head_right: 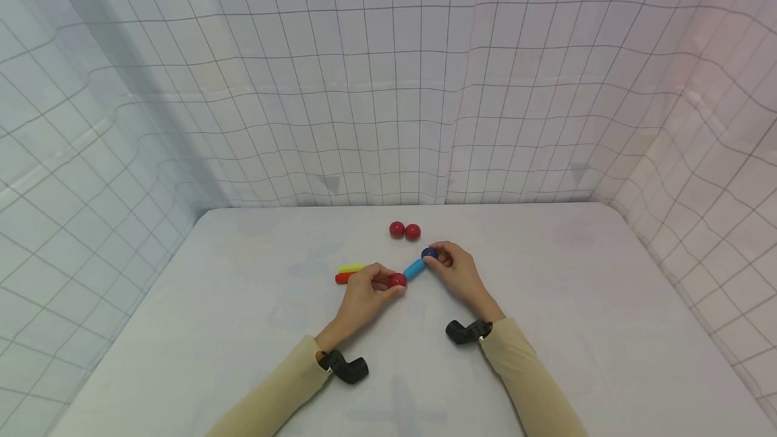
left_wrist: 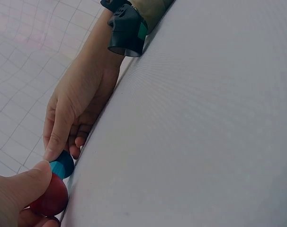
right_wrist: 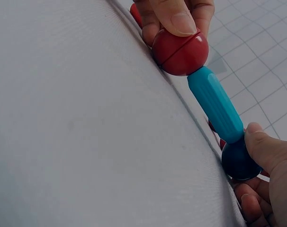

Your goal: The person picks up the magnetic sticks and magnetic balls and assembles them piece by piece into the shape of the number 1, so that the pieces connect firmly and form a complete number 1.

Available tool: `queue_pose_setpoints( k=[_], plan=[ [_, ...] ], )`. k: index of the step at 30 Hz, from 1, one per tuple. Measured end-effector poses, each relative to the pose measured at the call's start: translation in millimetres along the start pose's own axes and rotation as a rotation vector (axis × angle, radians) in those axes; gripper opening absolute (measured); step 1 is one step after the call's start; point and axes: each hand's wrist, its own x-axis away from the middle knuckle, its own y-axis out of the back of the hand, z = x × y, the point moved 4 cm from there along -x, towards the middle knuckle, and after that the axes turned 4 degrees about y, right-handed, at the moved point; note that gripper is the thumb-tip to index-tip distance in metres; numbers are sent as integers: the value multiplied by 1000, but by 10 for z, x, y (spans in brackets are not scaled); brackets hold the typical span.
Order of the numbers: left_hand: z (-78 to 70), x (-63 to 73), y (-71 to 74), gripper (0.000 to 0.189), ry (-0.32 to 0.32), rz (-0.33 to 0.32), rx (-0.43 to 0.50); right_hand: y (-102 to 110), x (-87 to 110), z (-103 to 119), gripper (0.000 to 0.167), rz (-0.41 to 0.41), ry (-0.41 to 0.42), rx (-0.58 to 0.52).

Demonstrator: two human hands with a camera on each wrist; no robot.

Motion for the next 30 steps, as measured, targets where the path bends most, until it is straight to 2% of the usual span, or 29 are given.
queue_pose_setpoints(
  k=[14, 30],
  plan=[
    [-13, 1, -8, 26, -10, -1, -18, 10, 3, 17, 32, 2, 5, 6],
    [-18, 10, -11, 27, -4, -1, 28, 3, -7, 2, 32, -9, 5, 1]
  ],
)
